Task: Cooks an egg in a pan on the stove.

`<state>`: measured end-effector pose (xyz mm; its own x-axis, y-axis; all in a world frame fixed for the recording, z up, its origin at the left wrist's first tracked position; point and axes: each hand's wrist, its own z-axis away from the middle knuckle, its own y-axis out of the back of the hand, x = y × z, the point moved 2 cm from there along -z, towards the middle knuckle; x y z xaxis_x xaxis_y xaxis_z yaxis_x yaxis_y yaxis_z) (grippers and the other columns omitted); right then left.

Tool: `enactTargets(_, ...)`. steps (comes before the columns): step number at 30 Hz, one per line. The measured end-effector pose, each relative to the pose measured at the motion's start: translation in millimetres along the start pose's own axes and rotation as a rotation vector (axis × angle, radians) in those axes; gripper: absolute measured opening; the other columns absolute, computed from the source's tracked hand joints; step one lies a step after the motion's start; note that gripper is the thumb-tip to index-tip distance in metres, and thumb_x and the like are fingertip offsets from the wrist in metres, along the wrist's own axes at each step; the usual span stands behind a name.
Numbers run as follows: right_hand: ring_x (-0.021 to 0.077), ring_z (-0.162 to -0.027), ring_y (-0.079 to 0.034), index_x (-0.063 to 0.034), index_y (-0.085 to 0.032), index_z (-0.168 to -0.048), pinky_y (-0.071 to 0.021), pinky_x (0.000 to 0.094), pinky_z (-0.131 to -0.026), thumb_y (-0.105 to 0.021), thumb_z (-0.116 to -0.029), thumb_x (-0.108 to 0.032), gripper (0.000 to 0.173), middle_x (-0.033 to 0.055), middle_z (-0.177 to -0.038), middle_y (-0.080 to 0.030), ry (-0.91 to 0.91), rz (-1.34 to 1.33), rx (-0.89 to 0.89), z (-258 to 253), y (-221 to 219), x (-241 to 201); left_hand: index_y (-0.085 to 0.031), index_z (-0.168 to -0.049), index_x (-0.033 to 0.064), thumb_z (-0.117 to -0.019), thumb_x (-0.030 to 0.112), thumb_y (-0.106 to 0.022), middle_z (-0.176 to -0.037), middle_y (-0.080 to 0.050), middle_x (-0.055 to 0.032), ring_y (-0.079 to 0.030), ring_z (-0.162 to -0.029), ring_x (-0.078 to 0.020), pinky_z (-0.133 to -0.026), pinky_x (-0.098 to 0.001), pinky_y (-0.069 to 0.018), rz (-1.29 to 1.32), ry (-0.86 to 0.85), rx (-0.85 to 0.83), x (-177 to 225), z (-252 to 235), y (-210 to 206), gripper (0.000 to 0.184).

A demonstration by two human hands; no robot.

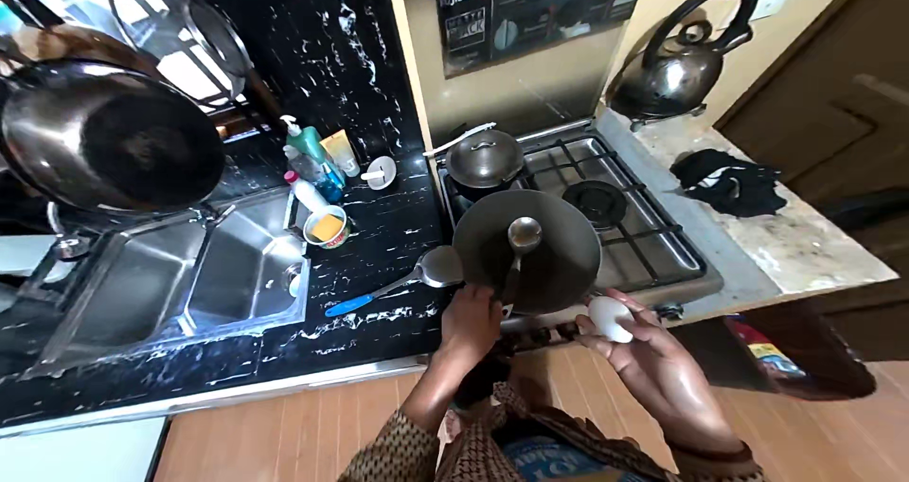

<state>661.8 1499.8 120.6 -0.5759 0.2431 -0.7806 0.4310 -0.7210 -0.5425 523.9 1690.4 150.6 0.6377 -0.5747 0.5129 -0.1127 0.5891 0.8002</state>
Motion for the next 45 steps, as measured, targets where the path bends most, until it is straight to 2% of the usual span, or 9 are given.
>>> enactTargets(6,0.0230,-0.090,-0.075,-0.0099,-0.044,-0.138,-0.0654,0.0373,-0.072,-0.035,-0.0948,-0.006,0.044,0.0078,-0.115,-0.070,0.054,-0.079,0.045,10.1,33.8,-5.2,-0.061,-0.133,-0.0054,-0.1057,0.037,-0.053,-0.145,-0.051,-0.0294,-0.048,-0.137,-0.0448,-0.108,-0.0602,-0.0428,-0.298,0.082,-0.192,43.0,-69.9,-15.6,0.051)
enactTargets(12,0.0189,-0.084,-0.076,-0.0084,-0.044,-0.138,-0.0654,0.0329,-0.066,-0.035,-0.0934,-0.004,0.046,0.0044,-0.108,-0.073,0.145,-0.036,0.183,18.0,67.6,-16.0,-0.067,-0.119,-0.0050,-0.1021,0.037,-0.059,-0.129,-0.063,-0.0275,-0.059,-0.123,-0.0446,-0.096,-0.0643,-0.0471,-0.496,0.168,-0.357,58.6,-94.3,-25.8,0.046)
enactTargets(25,0.0207,-0.089,-0.075,-0.0049,-0.038,-0.144,-0.0653,0.0363,-0.071,-0.035,-0.0956,-0.008,0.049,0.0066,-0.116,-0.068,0.130,0.078,0.168,-6.4,75.9,-33.6,-0.069,-0.112,-0.0028,-0.1001,0.043,-0.060,-0.123,-0.067,-0.0241,-0.061,-0.123,-0.0404,-0.101,-0.0609,-0.0453,-0.526,0.257,-0.217,65.8,-69.4,50.9,0.049)
enactTargets(29,0.0212,-0.088,-0.075,-0.0035,-0.037,-0.145,-0.0654,0.0371,-0.073,-0.035,-0.1011,-0.011,0.045,0.0077,-0.116,-0.067,0.119,0.085,0.135,-16.9,60.6,-39.7,-0.071,-0.114,0.0008,-0.0998,0.044,-0.060,-0.112,-0.070,-0.0215,-0.066,-0.112,-0.0378,-0.098,-0.0593,-0.0488,-0.240,0.244,-0.065,27.0,-36.9,52.1,0.047)
enactTargets(32,0.0241,-0.088,-0.075,-0.0052,-0.039,-0.144,-0.0658,0.0391,-0.074,-0.035,-0.1047,-0.014,0.041,0.0096,-0.114,-0.069,0.061,0.008,0.113,-23.6,57.1,-41.4,-0.067,-0.107,-0.0021,-0.1050,0.024,-0.057,-0.082,-0.070,-0.0065,-0.068,-0.072,-0.0136,-0.071,-0.0327,-0.0580,0.315,0.173,0.085,-7.1,-7.3,37.3,0.028)
enactTargets(34,0.0257,-0.088,-0.076,-0.0055,-0.041,-0.143,-0.0658,0.0389,-0.074,-0.035,-0.1080,-0.018,0.037,0.0116,-0.114,-0.070,0.020,-0.040,0.098,-29.6,56.4,-44.2,-0.058,-0.110,-0.0025,-0.1104,0.017,-0.044,-0.077,-0.067,-0.0022,-0.063,-0.059,-0.0058,-0.058,-0.0217,-0.0552,0.656,0.189,0.070,-16.0,6.6,21.6,0.025)
enactTargets(36,0.0265,-0.089,-0.076,-0.0054,-0.044,-0.141,-0.0660,0.0381,-0.073,-0.036,-0.1096,-0.020,0.035,0.0126,-0.115,-0.070,-0.006,-0.056,0.071,-36.1,56.6,-47.0,-0.057,-0.112,-0.0022,-0.1125,0.017,-0.033,-0.072,-0.059,0.0013,-0.047,-0.047,0.0003,-0.046,-0.0141,-0.0419,0.879,0.238,0.090,-20.1,13.2,0.8,0.031)
enactTargets(39,0.0217,-0.090,-0.074,-0.0066,-0.047,-0.140,-0.0643,0.0345,-0.073,-0.041,-0.1074,-0.021,0.036,0.0093,-0.116,-0.070,-0.013,0.017,0.008,-44.4,56.1,-52.4,-0.059,-0.113,-0.0028,-0.1141,0.021,-0.028,-0.066,-0.055,0.0023,-0.038,-0.041,0.0025,-0.038,-0.0115,-0.0335,1.074,0.343,0.140,-20.7,17.6,-24.4,0.039)
enactTargets(45,0.0162,-0.090,-0.072,-0.0065,-0.051,-0.140,-0.0620,0.0291,-0.071,-0.048,-0.1034,-0.021,0.040,0.0063,-0.118,-0.069,0.025,0.135,-0.008,-55.4,63.4,-58.6,-0.059,-0.110,0.0011,-0.1085,0.015,-0.042,-0.061,-0.052,0.0063,-0.040,-0.043,0.0039,-0.041,-0.0108,-0.0357,1.226,0.228,0.144,-21.9,31.3,-61.1,0.022)
